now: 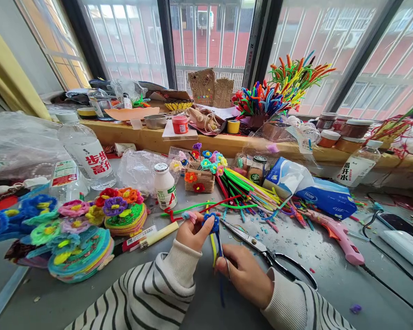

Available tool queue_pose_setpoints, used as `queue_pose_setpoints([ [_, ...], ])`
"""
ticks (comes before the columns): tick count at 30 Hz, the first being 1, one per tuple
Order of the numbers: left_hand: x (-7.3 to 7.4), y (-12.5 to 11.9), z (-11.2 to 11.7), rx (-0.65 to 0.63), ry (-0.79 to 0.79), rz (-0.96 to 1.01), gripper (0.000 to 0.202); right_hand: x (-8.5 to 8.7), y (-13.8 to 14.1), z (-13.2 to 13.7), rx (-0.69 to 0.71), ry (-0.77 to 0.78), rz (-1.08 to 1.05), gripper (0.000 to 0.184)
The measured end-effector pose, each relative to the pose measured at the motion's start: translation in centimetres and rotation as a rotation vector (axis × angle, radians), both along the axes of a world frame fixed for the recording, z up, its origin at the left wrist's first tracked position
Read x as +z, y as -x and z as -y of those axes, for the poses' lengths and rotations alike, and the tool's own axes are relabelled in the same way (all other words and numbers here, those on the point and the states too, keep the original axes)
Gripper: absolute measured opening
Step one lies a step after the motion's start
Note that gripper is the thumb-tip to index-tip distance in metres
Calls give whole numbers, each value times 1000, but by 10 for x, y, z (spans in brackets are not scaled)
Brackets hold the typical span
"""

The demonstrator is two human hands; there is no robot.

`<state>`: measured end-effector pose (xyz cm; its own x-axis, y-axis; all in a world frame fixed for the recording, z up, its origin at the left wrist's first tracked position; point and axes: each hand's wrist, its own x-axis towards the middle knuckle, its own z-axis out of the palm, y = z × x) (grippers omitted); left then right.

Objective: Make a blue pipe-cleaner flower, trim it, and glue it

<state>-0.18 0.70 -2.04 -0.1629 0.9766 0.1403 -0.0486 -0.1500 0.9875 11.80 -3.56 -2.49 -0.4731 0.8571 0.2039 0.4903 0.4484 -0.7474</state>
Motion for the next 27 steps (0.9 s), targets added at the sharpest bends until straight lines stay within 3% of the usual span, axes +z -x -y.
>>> queue_pose_setpoints([
  [10,9,-6,4,51,-2,78,20,-3,7,3,-42,113,-152,61],
  [19,5,-5,3,59,6,104,22,-6,11,3,-152,182,-251,51],
  [23,12,-4,3,-22,83,155,20,-5,5,0,-100,217,-287,52],
  [27,19,1,2,-150,139,211,21,-3,-6,-5,48,254,-312,57],
])
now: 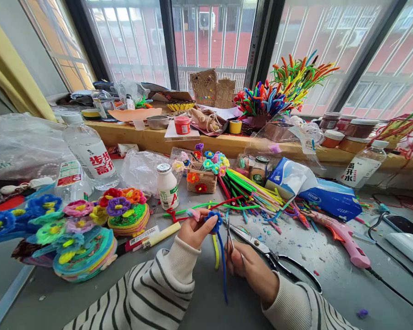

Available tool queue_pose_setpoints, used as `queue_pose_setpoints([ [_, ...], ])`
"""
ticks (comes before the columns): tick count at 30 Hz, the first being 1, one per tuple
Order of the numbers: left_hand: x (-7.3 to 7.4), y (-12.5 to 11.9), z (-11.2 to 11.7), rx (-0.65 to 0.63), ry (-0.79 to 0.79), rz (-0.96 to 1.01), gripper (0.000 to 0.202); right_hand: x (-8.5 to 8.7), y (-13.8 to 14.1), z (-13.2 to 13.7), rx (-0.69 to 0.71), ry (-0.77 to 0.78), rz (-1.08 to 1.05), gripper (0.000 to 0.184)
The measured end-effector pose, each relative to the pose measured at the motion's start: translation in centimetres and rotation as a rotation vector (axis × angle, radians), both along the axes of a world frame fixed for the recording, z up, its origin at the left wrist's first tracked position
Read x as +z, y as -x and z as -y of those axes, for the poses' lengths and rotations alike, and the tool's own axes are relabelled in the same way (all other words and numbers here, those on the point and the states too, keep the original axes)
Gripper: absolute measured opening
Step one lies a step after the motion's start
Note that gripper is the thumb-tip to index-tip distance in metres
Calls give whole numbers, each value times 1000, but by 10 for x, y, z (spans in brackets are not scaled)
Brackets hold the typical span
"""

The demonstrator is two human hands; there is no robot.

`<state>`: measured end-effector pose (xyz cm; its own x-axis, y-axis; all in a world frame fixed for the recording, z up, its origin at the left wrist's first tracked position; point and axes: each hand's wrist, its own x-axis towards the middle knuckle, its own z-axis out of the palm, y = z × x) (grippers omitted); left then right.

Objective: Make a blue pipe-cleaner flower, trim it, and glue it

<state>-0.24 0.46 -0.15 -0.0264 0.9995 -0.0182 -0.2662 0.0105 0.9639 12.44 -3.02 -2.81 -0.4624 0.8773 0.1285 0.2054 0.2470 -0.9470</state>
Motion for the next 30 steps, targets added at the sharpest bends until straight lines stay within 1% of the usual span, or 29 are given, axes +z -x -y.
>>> queue_pose_setpoints([
  [2,3,1,1,-50,11,58,23,0,-5,-2,51,9,-3,58],
  [4,4,0,2,-110,17,103,23,0,-8,-2,72,-9,11,57],
  [6,4,-1,4,-153,22,98,23,0,-9,-2,76,-43,34,56],
  [8,3,-1,4,-141,24,58,23,2,-8,-1,65,-65,61,55],
  [12,-1,0,2,-72,18,18,24,4,-6,1,28,-95,126,56],
  [18,-2,-1,1,-62,41,40,23,5,-4,3,-10,-170,214,58],
  [25,-1,-2,2,-56,38,40,24,5,-5,2,-34,-184,225,57],
  [30,-2,-1,1,-52,37,34,25,6,-5,2,-67,-181,213,51],
])
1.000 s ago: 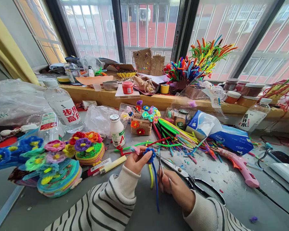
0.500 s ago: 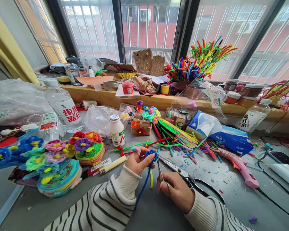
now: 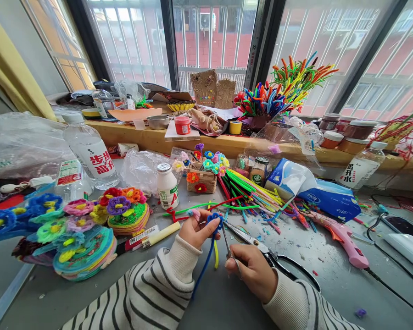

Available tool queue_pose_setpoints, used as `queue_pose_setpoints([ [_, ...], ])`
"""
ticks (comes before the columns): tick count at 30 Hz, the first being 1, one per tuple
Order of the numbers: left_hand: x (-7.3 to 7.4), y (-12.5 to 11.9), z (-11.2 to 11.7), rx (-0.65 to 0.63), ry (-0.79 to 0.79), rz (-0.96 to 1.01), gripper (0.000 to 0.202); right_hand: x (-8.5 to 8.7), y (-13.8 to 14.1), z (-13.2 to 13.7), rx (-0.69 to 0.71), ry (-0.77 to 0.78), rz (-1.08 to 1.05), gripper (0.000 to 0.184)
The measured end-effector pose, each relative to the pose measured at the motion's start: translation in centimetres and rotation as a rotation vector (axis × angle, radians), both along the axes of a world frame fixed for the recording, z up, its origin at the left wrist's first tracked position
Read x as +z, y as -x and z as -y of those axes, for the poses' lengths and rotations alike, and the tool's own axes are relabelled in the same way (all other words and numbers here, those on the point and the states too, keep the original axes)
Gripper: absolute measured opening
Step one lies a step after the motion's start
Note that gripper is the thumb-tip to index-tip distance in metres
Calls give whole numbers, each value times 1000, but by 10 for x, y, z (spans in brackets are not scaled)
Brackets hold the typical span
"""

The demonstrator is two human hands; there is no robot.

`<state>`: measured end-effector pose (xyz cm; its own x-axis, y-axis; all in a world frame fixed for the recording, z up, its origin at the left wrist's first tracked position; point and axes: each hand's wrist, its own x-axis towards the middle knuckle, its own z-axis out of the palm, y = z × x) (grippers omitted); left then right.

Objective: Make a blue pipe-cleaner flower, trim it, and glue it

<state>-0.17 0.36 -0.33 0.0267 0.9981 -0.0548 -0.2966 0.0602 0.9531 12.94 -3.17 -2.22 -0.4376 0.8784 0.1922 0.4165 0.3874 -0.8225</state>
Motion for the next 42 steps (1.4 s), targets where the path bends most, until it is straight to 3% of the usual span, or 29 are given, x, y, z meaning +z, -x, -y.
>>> queue_pose_setpoints([
  [5,0,1,-1,10,46,42,27,-3,1,0,-68,6,-6,46],
  [17,3,0,1,-91,84,34,28,1,1,2,-3,9,34,51],
  [42,1,-1,3,-170,115,6,28,-7,4,0,-79,-51,27,44],
])
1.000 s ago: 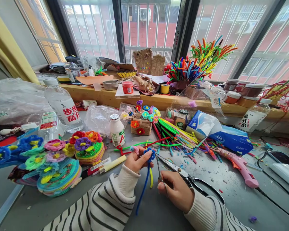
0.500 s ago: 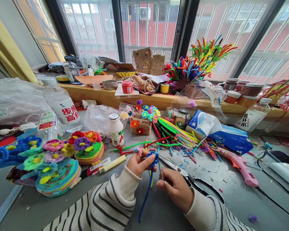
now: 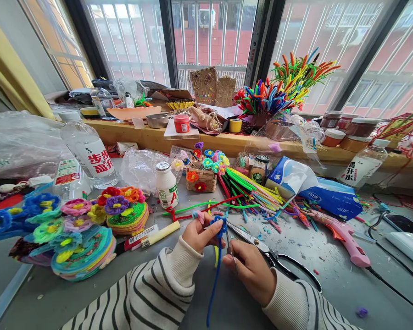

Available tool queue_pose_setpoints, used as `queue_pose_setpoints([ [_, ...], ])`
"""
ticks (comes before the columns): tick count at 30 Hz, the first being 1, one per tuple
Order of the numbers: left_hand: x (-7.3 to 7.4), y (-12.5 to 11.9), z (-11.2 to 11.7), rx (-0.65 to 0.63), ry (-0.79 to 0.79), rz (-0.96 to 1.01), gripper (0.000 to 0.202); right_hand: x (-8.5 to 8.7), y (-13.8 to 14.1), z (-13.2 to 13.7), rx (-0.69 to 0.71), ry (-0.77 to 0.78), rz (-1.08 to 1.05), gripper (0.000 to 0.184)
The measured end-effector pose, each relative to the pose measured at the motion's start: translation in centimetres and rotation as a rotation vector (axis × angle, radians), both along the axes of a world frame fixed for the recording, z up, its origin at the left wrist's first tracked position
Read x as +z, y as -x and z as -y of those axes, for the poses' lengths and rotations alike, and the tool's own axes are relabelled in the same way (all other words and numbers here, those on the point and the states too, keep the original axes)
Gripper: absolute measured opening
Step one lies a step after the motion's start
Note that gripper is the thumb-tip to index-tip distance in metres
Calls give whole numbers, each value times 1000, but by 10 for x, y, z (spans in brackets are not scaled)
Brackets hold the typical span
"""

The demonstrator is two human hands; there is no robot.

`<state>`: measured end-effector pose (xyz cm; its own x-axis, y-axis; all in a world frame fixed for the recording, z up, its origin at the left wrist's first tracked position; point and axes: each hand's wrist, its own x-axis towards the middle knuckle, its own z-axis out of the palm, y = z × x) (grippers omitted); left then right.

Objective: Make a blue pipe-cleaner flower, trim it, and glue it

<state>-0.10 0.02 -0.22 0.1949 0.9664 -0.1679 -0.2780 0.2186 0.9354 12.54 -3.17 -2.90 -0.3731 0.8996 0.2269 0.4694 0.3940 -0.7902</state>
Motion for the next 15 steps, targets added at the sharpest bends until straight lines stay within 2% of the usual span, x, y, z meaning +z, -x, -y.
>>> queue_pose_setpoints([
  [8,-1,3,-7,146,-76,40,25,5,-8,-6,-71,68,-15,41],
  [15,-1,7,-10,151,-133,-61,26,4,-11,-7,27,55,67,42],
])
